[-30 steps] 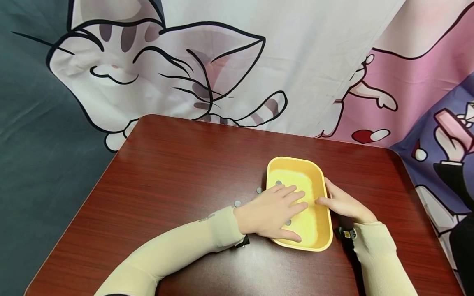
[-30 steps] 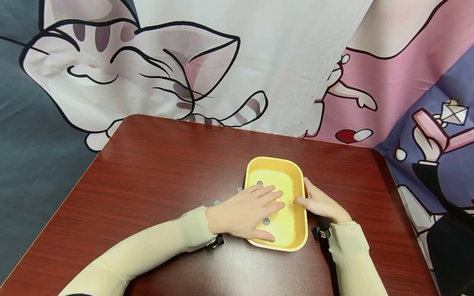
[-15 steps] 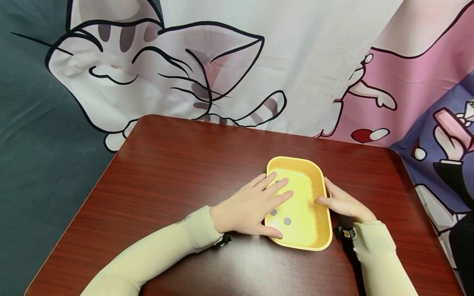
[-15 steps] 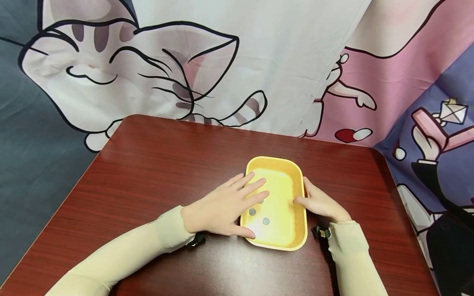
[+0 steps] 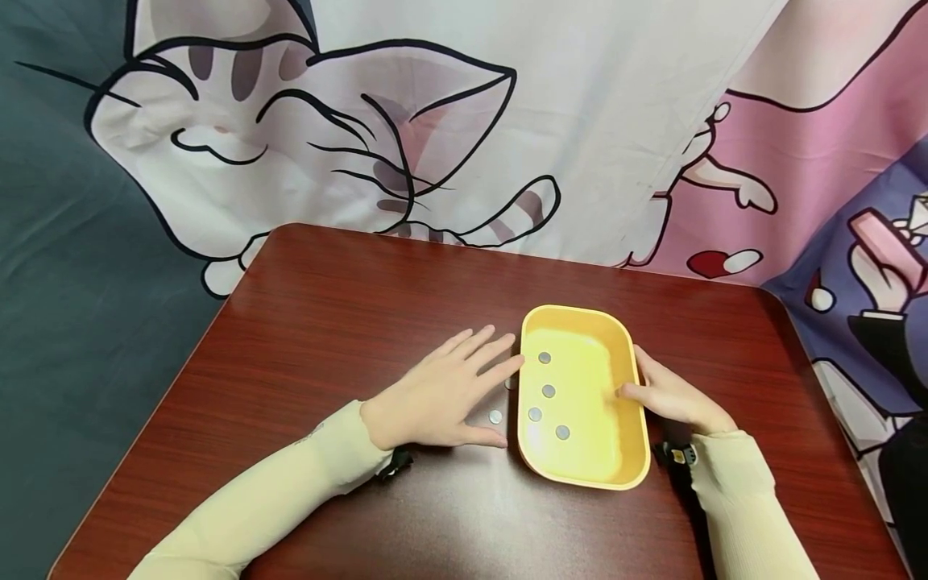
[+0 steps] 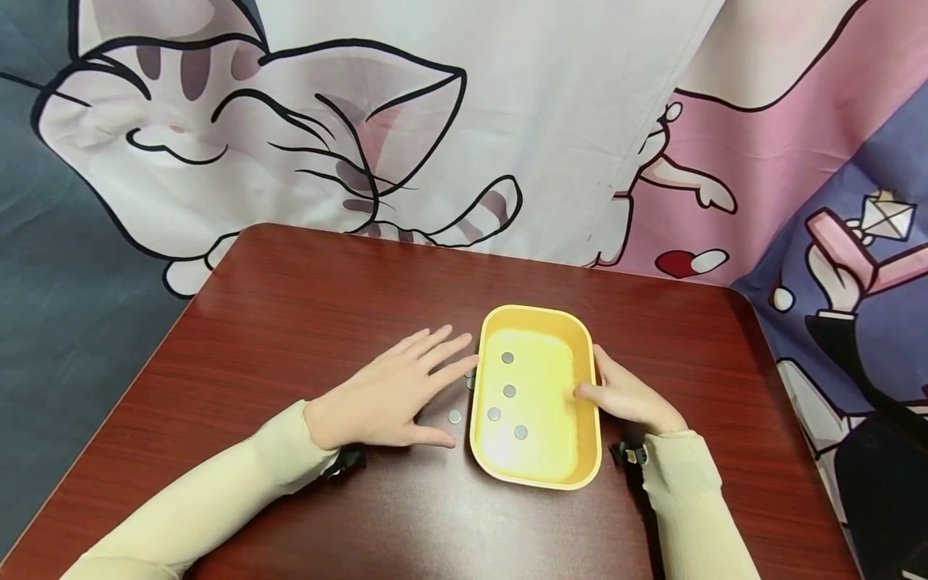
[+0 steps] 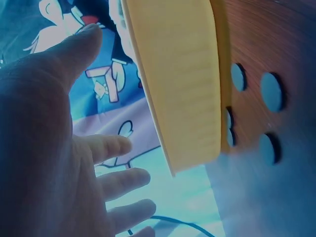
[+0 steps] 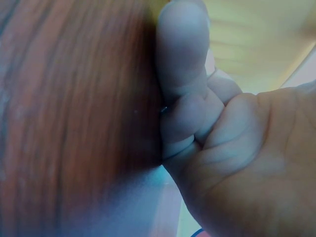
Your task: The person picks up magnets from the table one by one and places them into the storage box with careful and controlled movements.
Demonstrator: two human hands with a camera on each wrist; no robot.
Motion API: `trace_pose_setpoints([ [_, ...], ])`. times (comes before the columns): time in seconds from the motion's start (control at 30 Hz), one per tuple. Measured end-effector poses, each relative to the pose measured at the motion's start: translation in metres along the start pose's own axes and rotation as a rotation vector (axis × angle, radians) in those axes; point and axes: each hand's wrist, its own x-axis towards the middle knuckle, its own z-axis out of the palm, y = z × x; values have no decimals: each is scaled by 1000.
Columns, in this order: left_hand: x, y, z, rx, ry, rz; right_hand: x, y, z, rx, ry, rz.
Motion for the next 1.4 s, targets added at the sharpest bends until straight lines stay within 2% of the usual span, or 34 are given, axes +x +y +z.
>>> trace_pose_setpoints([
  [0.3, -19, -12, 4, -20, 10, -22, 1, 0, 0, -23, 8, 10],
  [0.47, -24, -15, 10, -30, -15, -20, 1, 0, 0, -22, 7, 12],
  [0.6, -25, -16, 14, 4, -33, 4, 0, 0, 0, -25, 8, 8],
  [0.77, -26, -17, 15, 38, -26, 25, 0, 0, 0, -40, 12, 1],
  [1.13, -29, -16, 18, 35, -78, 38, -1, -2, 1, 10, 1, 6],
  [1.4, -29, -11, 25, 50, -64, 121, 0, -2, 0, 3, 0, 17],
])
